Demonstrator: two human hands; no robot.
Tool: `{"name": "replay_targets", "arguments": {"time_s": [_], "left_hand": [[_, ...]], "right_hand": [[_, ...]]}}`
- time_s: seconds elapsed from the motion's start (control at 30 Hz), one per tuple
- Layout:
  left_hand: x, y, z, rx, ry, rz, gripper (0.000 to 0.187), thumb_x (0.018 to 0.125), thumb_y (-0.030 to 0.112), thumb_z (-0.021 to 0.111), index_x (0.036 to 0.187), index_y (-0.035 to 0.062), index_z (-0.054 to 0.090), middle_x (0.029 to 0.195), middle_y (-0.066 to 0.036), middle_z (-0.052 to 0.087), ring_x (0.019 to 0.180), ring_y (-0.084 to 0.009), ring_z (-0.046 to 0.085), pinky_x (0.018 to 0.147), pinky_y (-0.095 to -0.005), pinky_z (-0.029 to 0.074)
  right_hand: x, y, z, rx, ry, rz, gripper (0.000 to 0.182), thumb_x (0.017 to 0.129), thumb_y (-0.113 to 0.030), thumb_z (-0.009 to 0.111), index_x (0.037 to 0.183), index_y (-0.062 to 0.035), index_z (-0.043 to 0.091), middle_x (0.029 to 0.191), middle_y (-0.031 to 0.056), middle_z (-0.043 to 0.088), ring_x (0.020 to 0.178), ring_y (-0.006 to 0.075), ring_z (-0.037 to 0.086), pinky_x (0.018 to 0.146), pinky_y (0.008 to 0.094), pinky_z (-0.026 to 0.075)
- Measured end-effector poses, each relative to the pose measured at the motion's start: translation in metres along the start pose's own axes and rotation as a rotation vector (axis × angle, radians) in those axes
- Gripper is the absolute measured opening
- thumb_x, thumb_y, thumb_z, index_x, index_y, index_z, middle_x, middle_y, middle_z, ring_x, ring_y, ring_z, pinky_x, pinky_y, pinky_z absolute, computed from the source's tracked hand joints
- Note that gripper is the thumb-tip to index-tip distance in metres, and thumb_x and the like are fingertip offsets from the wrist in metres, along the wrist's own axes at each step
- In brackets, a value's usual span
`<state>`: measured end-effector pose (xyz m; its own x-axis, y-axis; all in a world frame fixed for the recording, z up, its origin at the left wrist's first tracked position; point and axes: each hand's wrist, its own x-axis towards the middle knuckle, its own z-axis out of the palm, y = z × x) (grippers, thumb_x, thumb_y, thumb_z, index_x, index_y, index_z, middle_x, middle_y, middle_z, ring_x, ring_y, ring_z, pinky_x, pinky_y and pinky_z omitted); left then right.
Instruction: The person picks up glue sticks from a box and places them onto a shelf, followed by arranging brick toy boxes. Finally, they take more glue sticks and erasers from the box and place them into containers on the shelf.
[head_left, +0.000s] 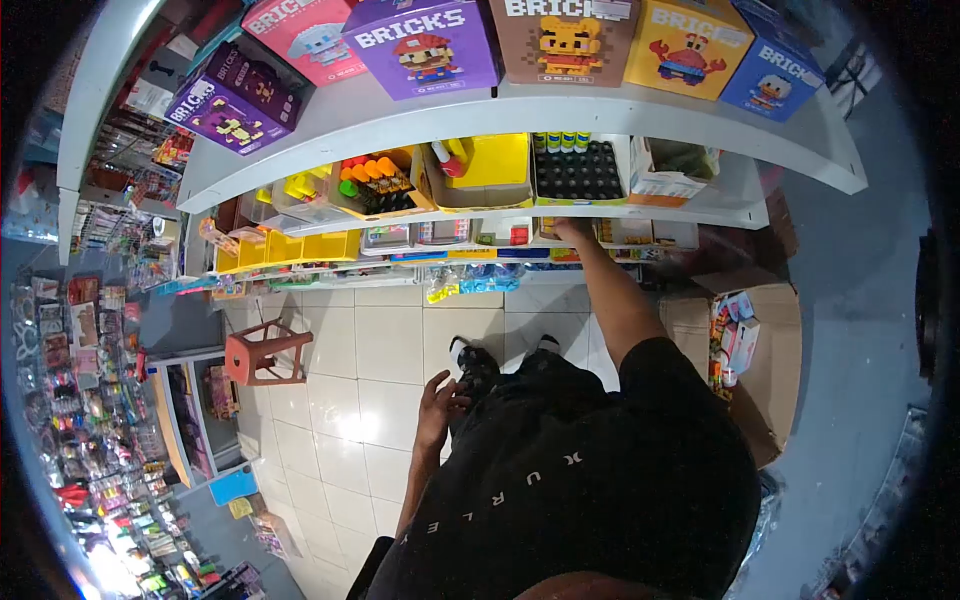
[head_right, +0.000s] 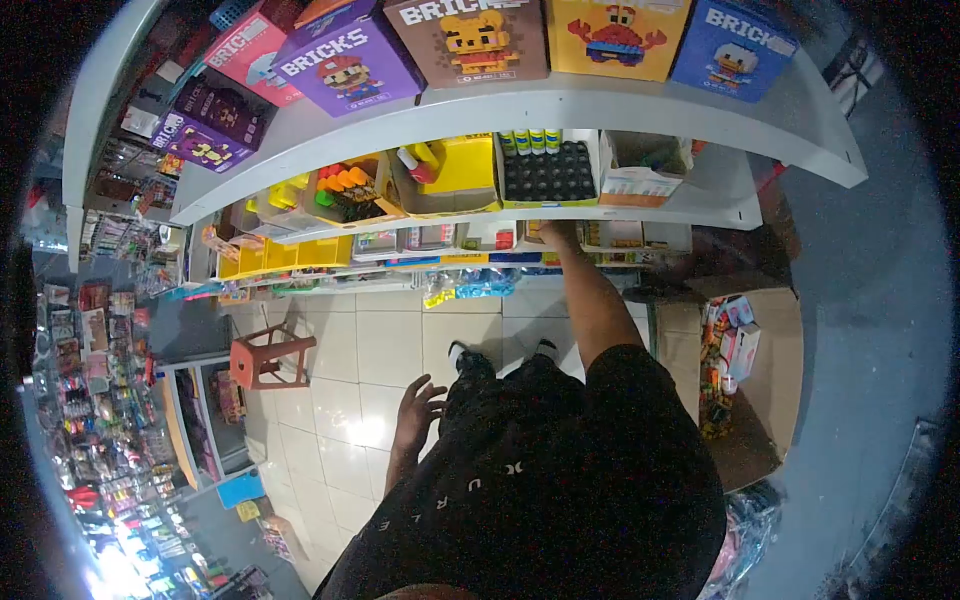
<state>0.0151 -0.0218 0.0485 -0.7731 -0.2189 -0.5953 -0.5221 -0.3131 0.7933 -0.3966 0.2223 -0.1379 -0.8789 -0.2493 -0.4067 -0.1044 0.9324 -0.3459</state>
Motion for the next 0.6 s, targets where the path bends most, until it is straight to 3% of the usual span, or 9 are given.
{"name": "replay_targets", "arguments": {"time_s": [0.13,0.33,0.43,0.53,0.6], "left_hand": [[0.006,0.001,0.005,-0.018,0.083,-0.132,0.058,0.095,0.033,0.060,0.140,0.0025,0.038,0.109,-0.015,0.066,0.084,-0.0177,0.065,0.073,-0.0293,0.050],[0.005,-0.010,-0.009,0.001,0.053,-0.114,0.054,0.100,0.029,0.053,0.142,0.0009,0.033,0.118,-0.023,0.061,0.087,-0.0244,0.067,0.075,-0.0348,0.054],[-0.002,-0.009,-0.009,0.025,0.075,-0.130,0.053,0.100,0.028,0.052,0.142,0.0012,0.034,0.117,-0.021,0.062,0.086,-0.0245,0.067,0.075,-0.0340,0.054],[-0.012,-0.004,-0.003,0.033,0.071,-0.146,0.053,0.099,0.029,0.054,0.141,0.0017,0.036,0.115,-0.019,0.064,0.085,-0.0225,0.067,0.073,-0.0318,0.053],[-0.016,0.001,0.003,0.022,0.045,-0.141,0.053,0.098,0.029,0.057,0.139,0.0020,0.038,0.112,-0.016,0.066,0.083,-0.0181,0.065,0.070,-0.0288,0.052]], "right_hand": [[0.001,0.007,-0.001,0.116,-0.140,0.005,0.049,0.089,-0.030,0.054,0.133,-0.0061,0.051,0.139,0.0190,0.050,0.131,0.0350,0.044,0.110,0.0482,0.034],[0.024,0.023,0.043,0.316,0.044,0.057,0.052,0.091,-0.031,0.051,0.139,-0.0101,0.047,0.145,0.0180,0.044,0.136,0.0354,0.039,0.114,0.0445,0.031],[0.015,0.021,0.039,0.181,0.114,0.043,0.047,0.089,-0.029,0.057,0.131,-0.0085,0.054,0.136,0.0181,0.054,0.128,0.0345,0.049,0.107,0.0443,0.039],[-0.034,0.018,0.029,0.400,0.511,-0.115,0.016,0.072,-0.018,0.073,0.084,-0.0081,0.068,0.084,0.0115,0.070,0.077,0.0298,0.067,0.072,0.0408,0.052],[-0.060,0.020,0.042,0.533,0.482,-0.164,0.015,0.074,-0.015,0.072,0.085,-0.0074,0.067,0.082,0.0103,0.069,0.075,0.0250,0.067,0.069,0.0375,0.052]]}}
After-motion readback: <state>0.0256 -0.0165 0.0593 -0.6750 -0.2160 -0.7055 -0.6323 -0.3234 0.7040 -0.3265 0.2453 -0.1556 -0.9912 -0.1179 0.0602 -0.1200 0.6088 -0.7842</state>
